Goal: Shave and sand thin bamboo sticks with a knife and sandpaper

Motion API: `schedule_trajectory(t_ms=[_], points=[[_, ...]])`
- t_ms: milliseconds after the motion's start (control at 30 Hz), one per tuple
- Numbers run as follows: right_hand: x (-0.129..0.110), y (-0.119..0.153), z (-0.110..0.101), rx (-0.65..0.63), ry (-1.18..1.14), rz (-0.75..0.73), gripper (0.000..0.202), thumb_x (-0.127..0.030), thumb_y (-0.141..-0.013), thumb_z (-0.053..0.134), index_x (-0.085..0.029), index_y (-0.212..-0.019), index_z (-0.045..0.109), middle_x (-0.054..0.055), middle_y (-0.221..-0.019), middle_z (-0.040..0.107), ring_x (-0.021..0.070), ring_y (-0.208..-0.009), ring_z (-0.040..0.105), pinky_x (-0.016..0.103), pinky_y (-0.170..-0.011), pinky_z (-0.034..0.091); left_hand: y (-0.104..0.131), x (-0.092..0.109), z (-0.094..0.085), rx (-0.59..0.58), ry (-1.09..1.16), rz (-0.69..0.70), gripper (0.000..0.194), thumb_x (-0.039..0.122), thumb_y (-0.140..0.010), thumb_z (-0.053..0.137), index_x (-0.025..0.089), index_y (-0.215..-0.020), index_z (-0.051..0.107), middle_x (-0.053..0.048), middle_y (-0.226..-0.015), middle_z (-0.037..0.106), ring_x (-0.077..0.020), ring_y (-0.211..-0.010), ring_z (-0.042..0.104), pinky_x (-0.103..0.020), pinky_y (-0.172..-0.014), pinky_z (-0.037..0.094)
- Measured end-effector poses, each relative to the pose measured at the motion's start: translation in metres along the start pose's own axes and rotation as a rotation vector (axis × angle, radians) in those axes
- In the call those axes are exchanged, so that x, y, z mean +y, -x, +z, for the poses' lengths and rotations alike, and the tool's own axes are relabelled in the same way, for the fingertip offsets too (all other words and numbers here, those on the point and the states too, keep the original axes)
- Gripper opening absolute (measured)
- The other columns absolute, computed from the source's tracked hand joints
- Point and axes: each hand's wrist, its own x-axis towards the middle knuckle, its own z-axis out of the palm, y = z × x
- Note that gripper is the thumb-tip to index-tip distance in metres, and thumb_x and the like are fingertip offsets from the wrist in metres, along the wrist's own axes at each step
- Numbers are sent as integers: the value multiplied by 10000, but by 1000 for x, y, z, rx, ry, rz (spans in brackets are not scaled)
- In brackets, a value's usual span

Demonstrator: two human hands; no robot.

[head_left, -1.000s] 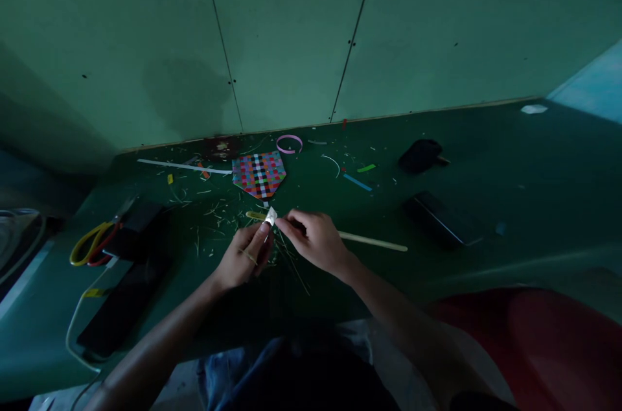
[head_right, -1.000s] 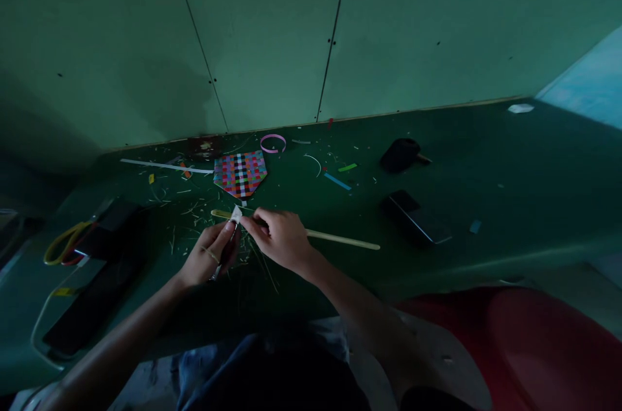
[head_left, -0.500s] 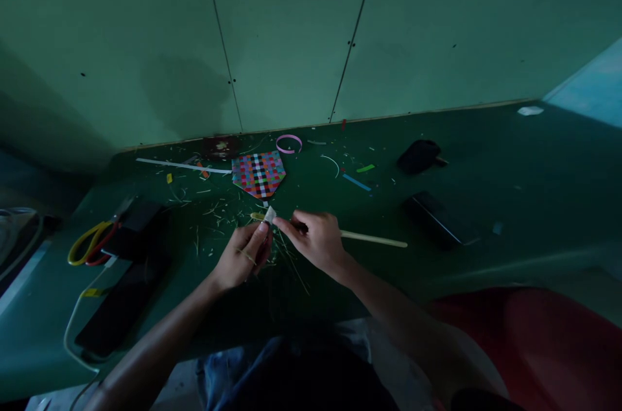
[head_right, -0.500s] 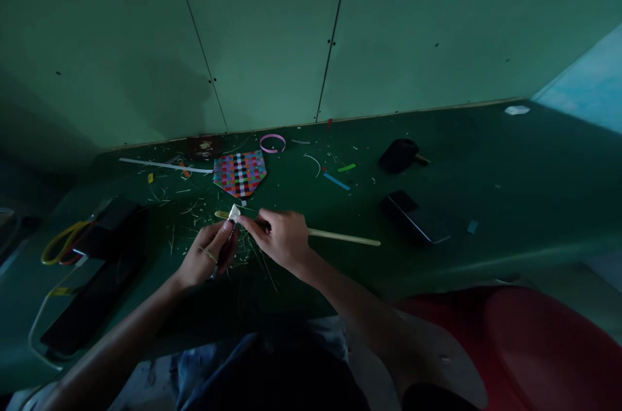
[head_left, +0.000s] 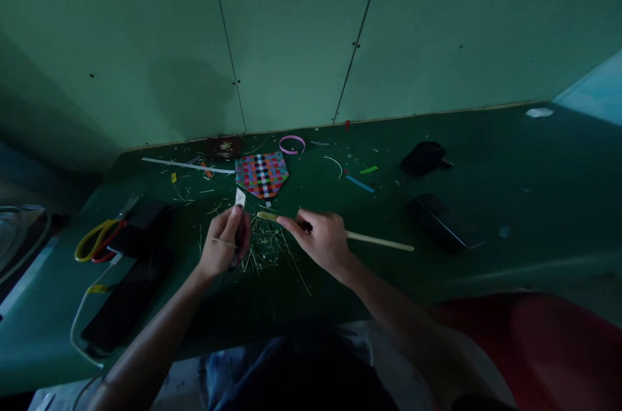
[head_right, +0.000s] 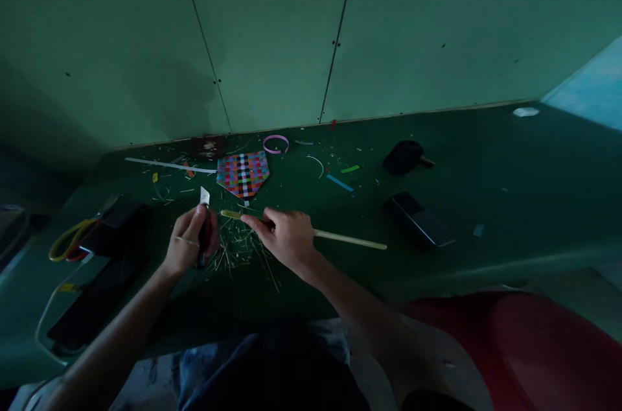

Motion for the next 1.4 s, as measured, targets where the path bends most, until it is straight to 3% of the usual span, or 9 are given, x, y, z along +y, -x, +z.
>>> schedule_trajectory(t_ms=[133, 233, 500, 800, 900, 1067, 1167, 1267, 1400], points=[[-1, -1, 1, -21, -34, -6, 585, -625, -1036, 518, -199, -640, 588, -3, -548, 621, 102, -450, 483, 284, -512, 284, 9, -6, 19, -169, -81, -49, 506, 590, -1053, 426, 183, -779, 551, 32, -478, 531, -80, -330, 416, -189, -337, 292], [0, -1, 1, -51, -64, -36, 537, -590, -1048, 519, -197, -699, 627, -1, -588, 651, 102, -479, 517, 274, -527, 295, 11, -11, 27, -223, -128, -68, 518, 591, -1053, 427, 177, -766, 547, 30, -500, 543, -72, -350, 435, -180, -354, 294], [-2, 1, 3, 9, 29, 5, 609, -667, -1002, 543, -204, -607, 560, 4, -527, 609, 108, -451, 488, 285, -508, 260, 10, -10, 26, -202, -148, -83, 536, 612, -1044, 426, 179, -749, 541, 29, -493, 539, -72, -347, 423, -187, -359, 278], [-2, 3, 8, 126, 162, -39, 650, -685, -996, 534, -203, -560, 514, -1, -469, 559, 112, -443, 490, 281, -502, 242, 11, -9, 27, -254, -73, -127, 535, 606, -1050, 416, 180, -752, 544, 39, -455, 519, -78, -310, 405, -188, -336, 271], [0, 2, 9, 160, 197, -51, 667, -700, -989, 532, -199, -549, 502, -11, -455, 546, 100, -420, 453, 279, -495, 228, 9, -11, 22, -224, -50, -118, 526, 598, -1049, 431, 179, -750, 544, 37, -463, 522, -76, -311, 399, -187, -330, 270], [2, 2, 7, 165, 196, -81, 681, -712, -984, 537, -193, -544, 500, -17, -455, 542, 90, -403, 431, 281, -483, 226, -1, -9, 6, 1, 22, -40, 464, 596, -1031, 481, 190, -818, 549, 50, -520, 521, -89, -336, 442, -195, -330, 324], [4, 1, 6, 112, 152, -124, 578, -609, -1025, 560, -186, -634, 608, -9, -510, 614, 103, -441, 512, 282, -493, 256, -1, -6, 7, 7, -3, 12, 469, 599, -1030, 479, 189, -815, 551, 49, -510, 516, -89, -332, 438, -193, -325, 318], [5, -1, 4, -29, 61, -179, 335, -465, -1067, 566, -206, -949, 741, 7, -709, 756, 134, -577, 658, 274, -539, 344, 4, -5, 15, -58, -2, -3, 487, 611, -1037, 446, 188, -819, 549, 44, -500, 521, -91, -325, 431, -195, -321, 310], [4, -7, 1, -214, -79, -188, 209, -262, -1090, 510, -209, -1157, 701, 63, -1041, 805, 183, -853, 749, 284, -694, 472, 8, -8, 24, -143, -63, -43, 509, 606, -1044, 433, 175, -803, 558, 39, -490, 520, -81, -331, 419, -188, -333, 296]])
